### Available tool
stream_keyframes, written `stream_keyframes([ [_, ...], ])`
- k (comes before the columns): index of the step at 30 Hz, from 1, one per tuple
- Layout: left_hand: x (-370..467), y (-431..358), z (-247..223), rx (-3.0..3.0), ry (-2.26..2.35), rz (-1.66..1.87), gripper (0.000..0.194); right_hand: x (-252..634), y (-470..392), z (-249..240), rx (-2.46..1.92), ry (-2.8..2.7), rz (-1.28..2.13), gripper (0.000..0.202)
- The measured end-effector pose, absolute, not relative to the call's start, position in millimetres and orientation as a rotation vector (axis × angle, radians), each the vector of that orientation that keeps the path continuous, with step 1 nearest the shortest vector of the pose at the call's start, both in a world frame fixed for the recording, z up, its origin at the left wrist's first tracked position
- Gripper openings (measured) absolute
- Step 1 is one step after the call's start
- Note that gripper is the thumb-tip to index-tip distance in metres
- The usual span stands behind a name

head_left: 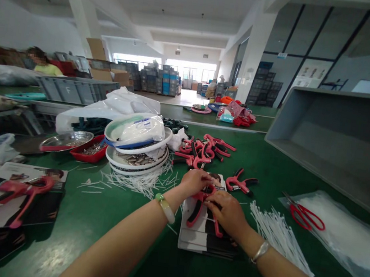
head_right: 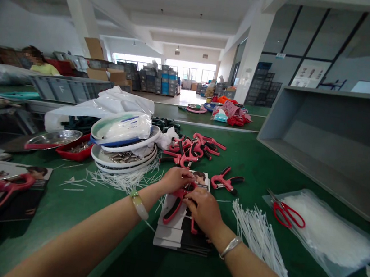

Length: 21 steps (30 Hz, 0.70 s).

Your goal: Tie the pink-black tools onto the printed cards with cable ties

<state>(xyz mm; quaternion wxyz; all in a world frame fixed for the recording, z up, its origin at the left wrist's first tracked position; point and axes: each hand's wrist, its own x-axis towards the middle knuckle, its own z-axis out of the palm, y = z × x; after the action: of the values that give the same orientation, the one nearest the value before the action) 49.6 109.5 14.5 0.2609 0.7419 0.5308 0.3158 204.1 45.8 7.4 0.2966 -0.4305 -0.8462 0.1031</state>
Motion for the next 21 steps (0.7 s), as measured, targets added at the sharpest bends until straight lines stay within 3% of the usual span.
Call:
stream_keyframes([
  [8, 44, 84, 3, 1.987, 1.352, 1.051, 0.01, 199, 53, 8, -1.101, -1.877, 0.426, 0.019],
  [21, 44, 82, -24, 1.92, 1.274, 1.194, 0.012, 193, 49, 7, -1.307, -1.654, 1.087, 0.034],
])
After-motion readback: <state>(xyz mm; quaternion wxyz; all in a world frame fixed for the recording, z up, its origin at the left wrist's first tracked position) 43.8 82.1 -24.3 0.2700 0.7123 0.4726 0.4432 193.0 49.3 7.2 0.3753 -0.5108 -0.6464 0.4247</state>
